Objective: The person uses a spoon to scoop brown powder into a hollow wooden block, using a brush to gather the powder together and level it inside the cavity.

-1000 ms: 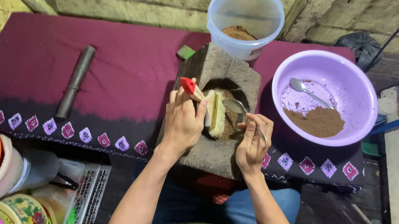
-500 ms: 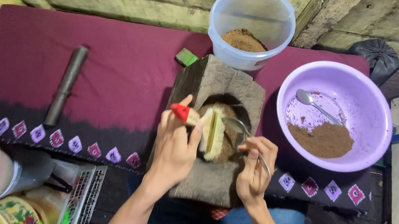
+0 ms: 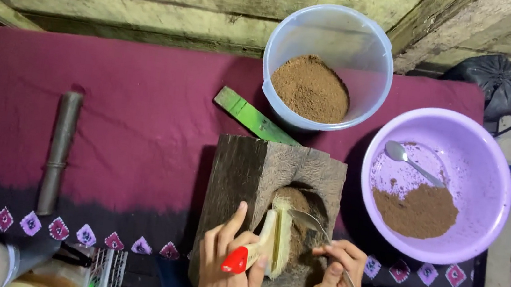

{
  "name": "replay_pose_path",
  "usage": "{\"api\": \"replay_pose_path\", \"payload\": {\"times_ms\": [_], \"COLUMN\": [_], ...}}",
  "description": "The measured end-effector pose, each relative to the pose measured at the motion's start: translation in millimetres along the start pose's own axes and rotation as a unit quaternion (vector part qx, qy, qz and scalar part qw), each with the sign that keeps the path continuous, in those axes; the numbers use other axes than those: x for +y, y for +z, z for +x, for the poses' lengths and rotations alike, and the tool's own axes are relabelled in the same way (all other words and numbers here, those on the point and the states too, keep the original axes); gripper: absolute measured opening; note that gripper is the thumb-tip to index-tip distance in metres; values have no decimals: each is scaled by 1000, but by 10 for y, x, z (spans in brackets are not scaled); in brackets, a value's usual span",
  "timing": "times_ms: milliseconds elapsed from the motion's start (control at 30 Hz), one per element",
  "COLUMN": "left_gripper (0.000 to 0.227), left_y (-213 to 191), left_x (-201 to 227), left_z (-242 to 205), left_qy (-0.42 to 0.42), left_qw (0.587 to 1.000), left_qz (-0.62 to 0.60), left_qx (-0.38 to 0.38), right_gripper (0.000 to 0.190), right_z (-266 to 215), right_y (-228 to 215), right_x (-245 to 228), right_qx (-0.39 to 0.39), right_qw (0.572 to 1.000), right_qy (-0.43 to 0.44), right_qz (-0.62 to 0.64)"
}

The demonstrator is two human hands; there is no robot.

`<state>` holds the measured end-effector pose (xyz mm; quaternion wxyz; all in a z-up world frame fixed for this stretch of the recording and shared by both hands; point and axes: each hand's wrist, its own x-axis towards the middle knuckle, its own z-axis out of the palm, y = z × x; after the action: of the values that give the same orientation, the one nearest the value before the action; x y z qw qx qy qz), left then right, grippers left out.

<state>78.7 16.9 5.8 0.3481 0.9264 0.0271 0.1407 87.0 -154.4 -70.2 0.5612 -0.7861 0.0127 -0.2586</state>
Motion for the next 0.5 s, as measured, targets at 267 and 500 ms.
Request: {"api": "replay_pose_path", "payload": {"times_ms": [267, 500], "left_gripper": [24, 22], "left_y": [-24, -146], "left_x": [-4, 87], "left_z": [33, 121], "left_qy": [-19, 10], "left_qw": [1000, 999], "left_qz": [-3, -30], "left_qx": [-4, -11], "right_gripper": [39, 37], "right_z": [-6, 77], "right_y": [-20, -37], "right_x": [-16, -4], "right_qx": [-10, -55], "right_qw": [1000, 998], "right_qy": [13, -6], "right_qz": [-14, 33]}}
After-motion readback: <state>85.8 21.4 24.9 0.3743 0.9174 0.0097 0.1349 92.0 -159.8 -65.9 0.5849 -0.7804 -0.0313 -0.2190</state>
